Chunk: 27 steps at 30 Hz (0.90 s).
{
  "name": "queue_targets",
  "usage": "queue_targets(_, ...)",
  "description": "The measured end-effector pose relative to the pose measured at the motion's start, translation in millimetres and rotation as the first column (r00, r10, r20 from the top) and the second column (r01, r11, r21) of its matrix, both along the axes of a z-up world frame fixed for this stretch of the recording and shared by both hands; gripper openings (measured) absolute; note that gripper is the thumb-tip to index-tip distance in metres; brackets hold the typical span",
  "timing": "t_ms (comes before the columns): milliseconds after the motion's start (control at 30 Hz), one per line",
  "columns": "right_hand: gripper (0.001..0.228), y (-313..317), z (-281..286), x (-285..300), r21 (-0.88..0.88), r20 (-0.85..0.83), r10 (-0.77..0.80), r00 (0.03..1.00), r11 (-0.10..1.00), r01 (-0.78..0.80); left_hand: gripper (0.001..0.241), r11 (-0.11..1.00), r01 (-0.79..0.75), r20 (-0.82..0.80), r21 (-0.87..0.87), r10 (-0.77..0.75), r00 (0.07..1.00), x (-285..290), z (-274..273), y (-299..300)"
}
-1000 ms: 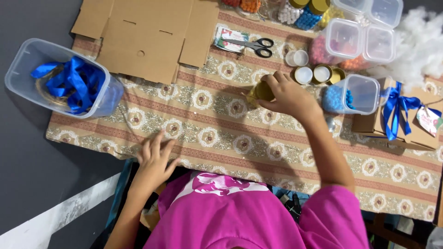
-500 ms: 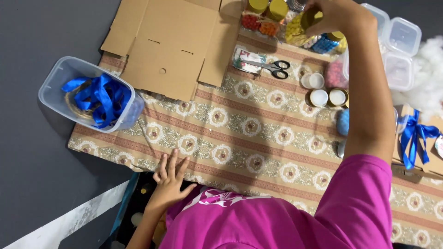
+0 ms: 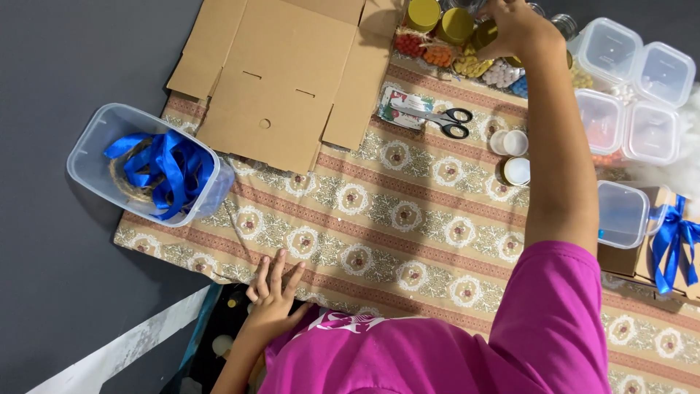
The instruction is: The person ties twine around the neck of several small glass jars filled with colorful beads. They handle jars containing red, orange, yellow, and blue beads, securing the twine with a knot before placing each jar back on the table.
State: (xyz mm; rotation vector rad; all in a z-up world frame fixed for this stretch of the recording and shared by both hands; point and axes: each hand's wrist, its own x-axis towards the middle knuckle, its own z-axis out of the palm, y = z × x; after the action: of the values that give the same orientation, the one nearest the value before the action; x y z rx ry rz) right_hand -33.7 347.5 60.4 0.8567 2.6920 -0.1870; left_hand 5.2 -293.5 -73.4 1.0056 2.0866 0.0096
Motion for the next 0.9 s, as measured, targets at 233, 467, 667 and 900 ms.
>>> queue_targets(233, 0.095, 6, 22, 28, 0.013, 0.011, -0.033, 0.999, 0.999, 0.033, 0.094, 0.998, 0.020, 0.019, -0.063, -0.019, 1.000, 0, 15, 6)
queue_targets(467, 0.089, 32, -10, 61, 0.144, 0.022, -0.044, 0.999, 0.989, 0.040, 0.098, 0.984, 0.063, -0.165, 0.166, -0.035, 0.986, 5, -17, -10)
queue_targets(667, 0.081, 18, -2, 80, 0.157, -0.146, 0.042, 0.988, 0.987, -0.018, 0.104, 0.942, 0.144, -0.326, 0.304, -0.039, 0.945, 8, -25, -16)
queue_targets(900, 0.095, -29, 17, 123, 0.313, -0.009, 0.254, 0.967, 0.919, -0.238, 0.099, 0.970, 0.178, -0.347, 0.163, -0.112, 0.931, 12, -7, -12)
